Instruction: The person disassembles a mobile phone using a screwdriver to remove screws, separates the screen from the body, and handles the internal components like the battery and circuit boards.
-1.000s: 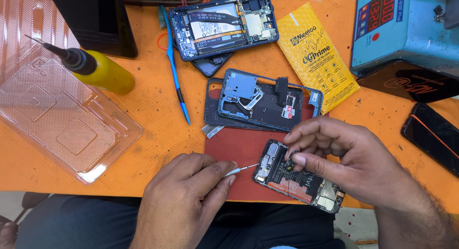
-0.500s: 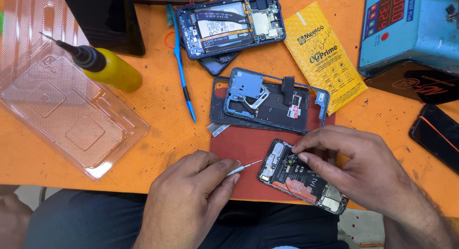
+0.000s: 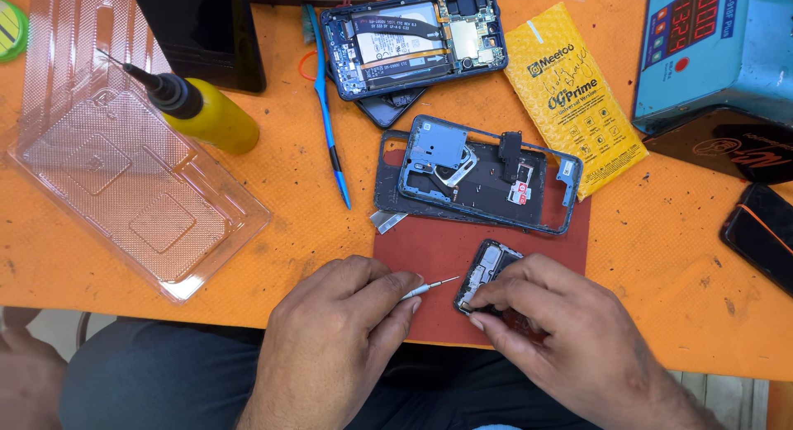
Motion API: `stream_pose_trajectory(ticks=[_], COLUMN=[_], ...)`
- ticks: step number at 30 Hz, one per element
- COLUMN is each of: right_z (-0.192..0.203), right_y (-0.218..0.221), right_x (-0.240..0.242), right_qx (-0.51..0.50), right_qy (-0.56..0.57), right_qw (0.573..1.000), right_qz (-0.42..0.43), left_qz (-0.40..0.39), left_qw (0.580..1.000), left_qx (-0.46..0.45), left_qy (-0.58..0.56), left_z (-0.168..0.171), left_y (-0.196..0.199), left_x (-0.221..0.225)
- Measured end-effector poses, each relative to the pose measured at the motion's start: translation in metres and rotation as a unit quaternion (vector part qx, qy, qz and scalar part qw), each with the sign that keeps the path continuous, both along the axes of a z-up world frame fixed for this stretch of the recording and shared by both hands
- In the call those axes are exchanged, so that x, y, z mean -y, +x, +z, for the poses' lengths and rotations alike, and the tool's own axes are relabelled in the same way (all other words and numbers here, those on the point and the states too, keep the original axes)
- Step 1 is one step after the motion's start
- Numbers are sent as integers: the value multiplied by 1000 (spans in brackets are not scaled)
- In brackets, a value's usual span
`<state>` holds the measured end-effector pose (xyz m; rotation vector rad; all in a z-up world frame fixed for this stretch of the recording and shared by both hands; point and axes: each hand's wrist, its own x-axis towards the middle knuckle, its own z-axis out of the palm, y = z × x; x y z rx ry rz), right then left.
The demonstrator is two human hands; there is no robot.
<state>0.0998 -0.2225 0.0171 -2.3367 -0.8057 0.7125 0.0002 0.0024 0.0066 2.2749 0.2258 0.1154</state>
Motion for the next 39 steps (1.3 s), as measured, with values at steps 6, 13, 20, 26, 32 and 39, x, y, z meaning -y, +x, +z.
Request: stream_pose_trajectory(ticks=[6, 13, 20, 26, 32, 39], right_z=[-3, 5, 13, 11, 0, -6], right_y=[-4, -6, -13, -17, -18, -21], right_x=[-5, -16, -28, -29, -15, -9], right_qx=[11, 133, 230, 221, 98, 100], right_qy=[-7, -10, -21, -47, -64, -62], right_qw=[1000, 991, 972, 974, 992, 992], right_qz=[-6, 30, 43, 5, -47, -38], left_qz=[5, 4, 5, 5, 1, 4], left_qw=[1000, 1000, 1000, 1000, 999, 1000], left_qx=[6, 20, 6, 17, 25, 11], left_qy=[6, 9, 12, 14, 22, 18], left_z=[0, -1, 0, 0, -1, -2], left_y=[-1, -2, -2, -3, -4, -5], left_x=[-1, -3, -3, -4, -5, -4])
